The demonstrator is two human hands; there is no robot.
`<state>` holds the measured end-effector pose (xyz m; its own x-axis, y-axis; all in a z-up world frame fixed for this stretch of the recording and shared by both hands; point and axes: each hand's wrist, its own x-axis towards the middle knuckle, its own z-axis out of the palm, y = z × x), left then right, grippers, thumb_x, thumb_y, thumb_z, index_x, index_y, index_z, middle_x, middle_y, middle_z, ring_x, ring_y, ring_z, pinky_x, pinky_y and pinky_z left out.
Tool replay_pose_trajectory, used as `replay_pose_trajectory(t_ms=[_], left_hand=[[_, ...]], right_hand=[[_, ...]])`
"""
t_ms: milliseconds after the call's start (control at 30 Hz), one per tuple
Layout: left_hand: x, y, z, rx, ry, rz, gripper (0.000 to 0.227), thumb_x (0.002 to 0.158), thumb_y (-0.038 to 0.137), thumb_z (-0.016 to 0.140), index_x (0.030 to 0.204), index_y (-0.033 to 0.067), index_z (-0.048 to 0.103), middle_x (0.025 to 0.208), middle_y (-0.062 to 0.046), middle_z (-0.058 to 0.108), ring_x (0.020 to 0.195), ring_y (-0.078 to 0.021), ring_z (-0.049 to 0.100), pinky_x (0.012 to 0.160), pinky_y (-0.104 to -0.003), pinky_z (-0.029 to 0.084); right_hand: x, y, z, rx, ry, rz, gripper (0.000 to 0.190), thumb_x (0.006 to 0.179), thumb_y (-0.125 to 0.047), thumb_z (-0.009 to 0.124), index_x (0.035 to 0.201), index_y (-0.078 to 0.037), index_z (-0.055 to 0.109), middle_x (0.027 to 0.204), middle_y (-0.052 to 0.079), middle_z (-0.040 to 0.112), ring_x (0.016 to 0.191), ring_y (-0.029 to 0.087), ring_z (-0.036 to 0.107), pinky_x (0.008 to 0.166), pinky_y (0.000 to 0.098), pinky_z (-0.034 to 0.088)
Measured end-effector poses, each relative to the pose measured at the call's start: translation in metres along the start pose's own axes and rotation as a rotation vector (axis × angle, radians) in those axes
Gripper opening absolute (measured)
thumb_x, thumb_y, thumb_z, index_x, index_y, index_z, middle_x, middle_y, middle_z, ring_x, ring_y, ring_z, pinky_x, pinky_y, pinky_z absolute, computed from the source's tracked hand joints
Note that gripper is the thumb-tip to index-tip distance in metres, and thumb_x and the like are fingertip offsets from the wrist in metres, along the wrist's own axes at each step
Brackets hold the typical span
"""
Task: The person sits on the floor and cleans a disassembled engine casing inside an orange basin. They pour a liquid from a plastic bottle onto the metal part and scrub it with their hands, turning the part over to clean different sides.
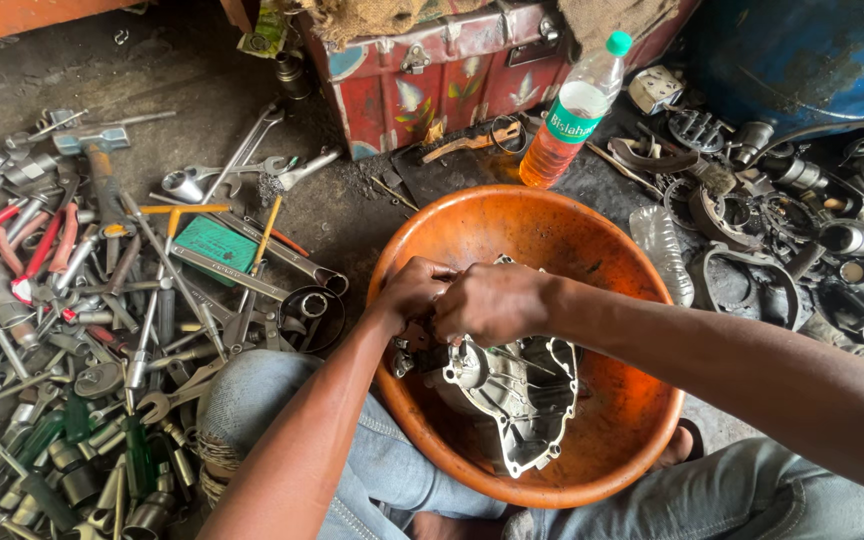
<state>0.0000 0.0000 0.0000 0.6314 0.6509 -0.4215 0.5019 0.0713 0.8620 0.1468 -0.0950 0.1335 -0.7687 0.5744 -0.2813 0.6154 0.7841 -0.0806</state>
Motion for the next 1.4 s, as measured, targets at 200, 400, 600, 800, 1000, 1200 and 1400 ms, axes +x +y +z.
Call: replay_pose_trajectory(t_ms=[200, 400, 600, 800, 1000, 1200, 1400], left_hand=[[0.005, -0.007, 0.005, 0.017, 0.000, 0.043, 0.037, 0.094, 0.032, 0.075, 0.091, -0.0046, 0.072, 0.059, -0.004, 0.055, 0.046, -0.0092, 0.046, 0.044, -0.029, 0.039], [0.001, 0.002, 0.005, -0.096, -0.037, -0.047, 0.033, 0.092, 0.037, 0.079, 0.109, 0.0089, 0.080, 0.057, 0.005, 0.048, 0.046, -0.0043, 0.035, 0.044, -0.025, 0.026], [0.024, -0.014, 0.010, -0.129, -0.081, 0.009, 0.029, 0.087, 0.033, 0.077, 0.106, 0.0116, 0.083, 0.059, 0.005, 0.057, 0.048, -0.0049, 0.039, 0.045, -0.029, 0.028], [0.003, 0.005, 0.005, 0.145, 0.002, -0.122, 0.023, 0.091, 0.032, 0.073, 0.093, 0.0106, 0.080, 0.064, 0.001, 0.063, 0.053, -0.0096, 0.050, 0.048, -0.033, 0.038], [-0.008, 0.019, 0.003, 0.112, -0.005, -0.114, 0.016, 0.084, 0.027, 0.078, 0.097, 0.0165, 0.082, 0.063, 0.001, 0.058, 0.054, -0.0108, 0.044, 0.049, -0.031, 0.034], [0.001, 0.011, 0.007, 0.069, -0.014, -0.111, 0.021, 0.089, 0.037, 0.075, 0.094, 0.0177, 0.080, 0.069, 0.001, 0.069, 0.054, -0.0089, 0.047, 0.053, -0.031, 0.038], [0.021, -0.012, 0.009, -0.048, -0.056, 0.046, 0.014, 0.090, 0.010, 0.068, 0.084, 0.0077, 0.080, 0.070, 0.001, 0.072, 0.057, -0.0046, 0.053, 0.056, -0.025, 0.045]], right_hand=[[0.012, 0.028, -0.003, 0.337, 0.335, 0.137, 0.027, 0.083, 0.003, 0.067, 0.100, -0.014, 0.081, 0.103, 0.007, 0.080, 0.093, 0.019, 0.078, 0.078, 0.0358, 0.063], [0.024, 0.064, -0.046, -0.304, 0.955, 0.300, 0.062, 0.061, -0.024, 0.088, 0.117, -0.001, 0.076, 0.112, 0.025, 0.074, 0.093, 0.033, 0.074, 0.080, 0.0390, 0.060], [-0.019, 0.032, -0.025, 0.449, 0.246, 0.429, 0.042, 0.073, -0.007, 0.070, 0.114, -0.016, 0.078, 0.103, 0.006, 0.081, 0.090, 0.023, 0.079, 0.082, 0.0379, 0.064], [-0.017, 0.015, 0.005, 0.421, 0.315, 0.285, 0.030, 0.074, -0.015, 0.083, 0.104, -0.008, 0.078, 0.099, 0.012, 0.077, 0.094, 0.031, 0.073, 0.083, 0.0422, 0.057], [-0.023, 0.010, 0.033, 0.276, 0.562, 0.174, 0.020, 0.078, -0.011, 0.079, 0.098, -0.007, 0.077, 0.099, 0.011, 0.077, 0.095, 0.030, 0.073, 0.085, 0.0400, 0.059], [-0.023, 0.011, 0.017, 0.442, 0.289, 0.483, 0.015, 0.081, -0.011, 0.078, 0.096, -0.011, 0.078, 0.087, 0.010, 0.077, 0.076, 0.027, 0.074, 0.072, 0.0389, 0.060], [-0.008, 0.025, -0.005, 0.518, 0.293, 0.365, 0.016, 0.077, -0.004, 0.076, 0.089, -0.014, 0.080, 0.085, 0.007, 0.079, 0.072, 0.022, 0.076, 0.067, 0.0385, 0.059]])
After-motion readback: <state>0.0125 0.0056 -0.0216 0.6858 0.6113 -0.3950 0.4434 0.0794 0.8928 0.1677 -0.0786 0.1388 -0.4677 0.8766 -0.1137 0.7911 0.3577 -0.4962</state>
